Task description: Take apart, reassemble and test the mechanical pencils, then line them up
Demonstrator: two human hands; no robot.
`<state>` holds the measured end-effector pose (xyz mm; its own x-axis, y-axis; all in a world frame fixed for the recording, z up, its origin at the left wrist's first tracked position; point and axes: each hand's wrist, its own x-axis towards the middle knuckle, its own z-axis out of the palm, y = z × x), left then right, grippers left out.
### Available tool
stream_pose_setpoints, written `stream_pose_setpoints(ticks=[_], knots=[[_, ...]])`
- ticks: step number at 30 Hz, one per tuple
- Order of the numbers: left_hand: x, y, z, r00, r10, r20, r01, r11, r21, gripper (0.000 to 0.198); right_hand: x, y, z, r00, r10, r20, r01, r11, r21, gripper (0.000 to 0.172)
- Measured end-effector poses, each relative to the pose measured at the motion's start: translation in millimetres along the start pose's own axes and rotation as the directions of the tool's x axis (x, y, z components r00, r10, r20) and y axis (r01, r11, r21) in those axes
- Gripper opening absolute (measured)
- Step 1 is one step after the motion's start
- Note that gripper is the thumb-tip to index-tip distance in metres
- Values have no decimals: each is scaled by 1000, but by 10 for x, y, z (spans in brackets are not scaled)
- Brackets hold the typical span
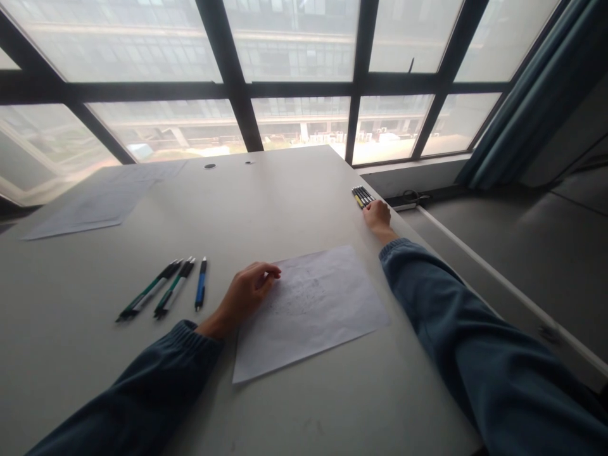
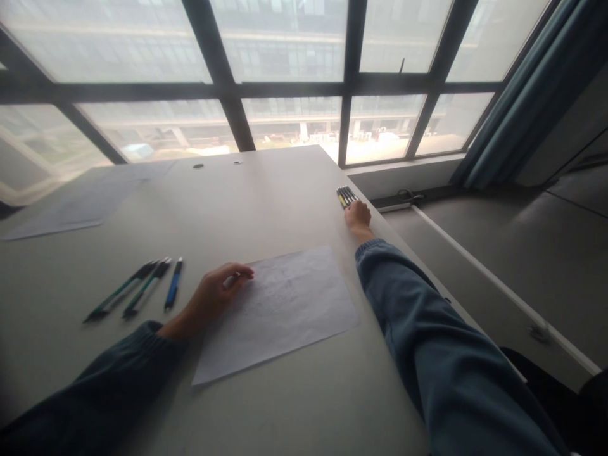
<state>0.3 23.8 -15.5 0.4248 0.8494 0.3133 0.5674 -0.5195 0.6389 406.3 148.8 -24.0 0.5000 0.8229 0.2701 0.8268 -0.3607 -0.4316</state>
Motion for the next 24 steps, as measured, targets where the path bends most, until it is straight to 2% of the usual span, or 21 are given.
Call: stream_pose_setpoints(ticks=[13, 24], knots=[[-6, 7, 9, 1000, 5, 0, -5, 1000, 5, 18, 37, -21, -4, 999, 42, 5, -42, 999, 12, 26], [0, 62, -2, 1000, 6, -2, -6, 1000, -5, 19, 3, -10, -25, 1000, 24, -1, -24, 1000, 12, 27]])
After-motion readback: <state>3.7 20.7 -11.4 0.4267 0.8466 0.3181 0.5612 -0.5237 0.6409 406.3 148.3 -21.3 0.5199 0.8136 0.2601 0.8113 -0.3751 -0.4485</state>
